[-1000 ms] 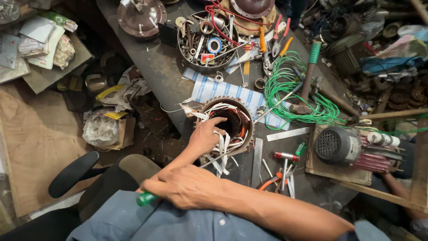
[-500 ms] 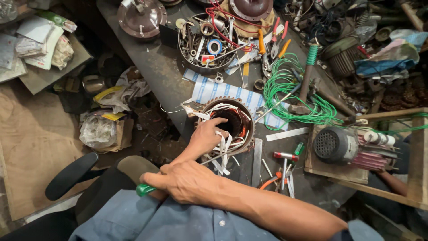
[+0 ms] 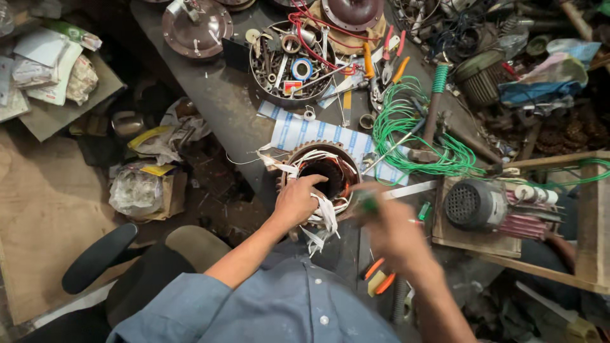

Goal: The person secures white insulating tape around the copper windings of a motor stator, using a small hammer to tap the tape into place and a screwdriver to press and adjust the tape edges. The work is performed on a cluttered workbench with various tools and motor parts visible.

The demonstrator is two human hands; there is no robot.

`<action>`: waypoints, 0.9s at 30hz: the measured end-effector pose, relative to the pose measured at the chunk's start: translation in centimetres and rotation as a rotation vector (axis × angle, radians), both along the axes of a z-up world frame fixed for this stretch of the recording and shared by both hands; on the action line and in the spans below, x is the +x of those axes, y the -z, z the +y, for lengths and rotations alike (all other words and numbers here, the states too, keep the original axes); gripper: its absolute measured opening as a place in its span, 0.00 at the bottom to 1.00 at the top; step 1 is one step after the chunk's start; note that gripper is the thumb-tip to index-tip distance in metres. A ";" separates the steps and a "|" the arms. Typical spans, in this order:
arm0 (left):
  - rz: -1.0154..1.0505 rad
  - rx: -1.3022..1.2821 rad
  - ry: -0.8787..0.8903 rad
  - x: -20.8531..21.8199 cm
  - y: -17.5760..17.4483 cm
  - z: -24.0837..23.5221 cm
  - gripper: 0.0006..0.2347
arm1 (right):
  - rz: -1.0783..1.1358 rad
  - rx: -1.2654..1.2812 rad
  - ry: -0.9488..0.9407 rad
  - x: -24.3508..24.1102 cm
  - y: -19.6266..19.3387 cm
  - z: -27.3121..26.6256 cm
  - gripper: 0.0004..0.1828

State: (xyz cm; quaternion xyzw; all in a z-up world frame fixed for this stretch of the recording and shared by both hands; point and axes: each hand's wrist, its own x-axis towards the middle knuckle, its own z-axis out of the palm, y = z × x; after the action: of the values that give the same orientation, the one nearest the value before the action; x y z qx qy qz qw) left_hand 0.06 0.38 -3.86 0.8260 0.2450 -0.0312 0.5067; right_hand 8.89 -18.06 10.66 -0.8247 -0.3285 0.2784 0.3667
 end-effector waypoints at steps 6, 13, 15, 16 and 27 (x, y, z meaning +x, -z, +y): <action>0.013 0.054 0.010 0.3 0.4 -0.2 0.22 | -0.350 -0.492 0.332 3.2 7.4 -5.9 0.24; -0.189 -0.221 -0.058 -0.7 -0.1 -0.4 0.22 | -0.244 0.008 0.283 -2.9 8.9 -4.6 0.15; -0.179 -0.377 -0.118 -1.0 -0.8 -1.1 0.21 | -0.304 0.034 0.223 -4.3 8.5 -2.8 0.21; -0.101 -0.522 -0.168 -1.5 -1.1 -1.7 0.22 | -0.396 0.058 0.175 -4.8 8.4 -1.9 0.26; -0.051 -1.063 -0.311 -1.3 -3.3 -2.8 0.20 | 0.049 0.115 0.318 -4.1 11.4 -2.4 0.14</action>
State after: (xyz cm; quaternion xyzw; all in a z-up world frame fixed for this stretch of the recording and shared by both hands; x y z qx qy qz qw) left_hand -1.28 -2.41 -0.54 0.4110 0.3024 -0.0553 0.8582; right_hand 4.77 -20.47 -0.79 -0.8370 -0.2001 0.2175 0.4605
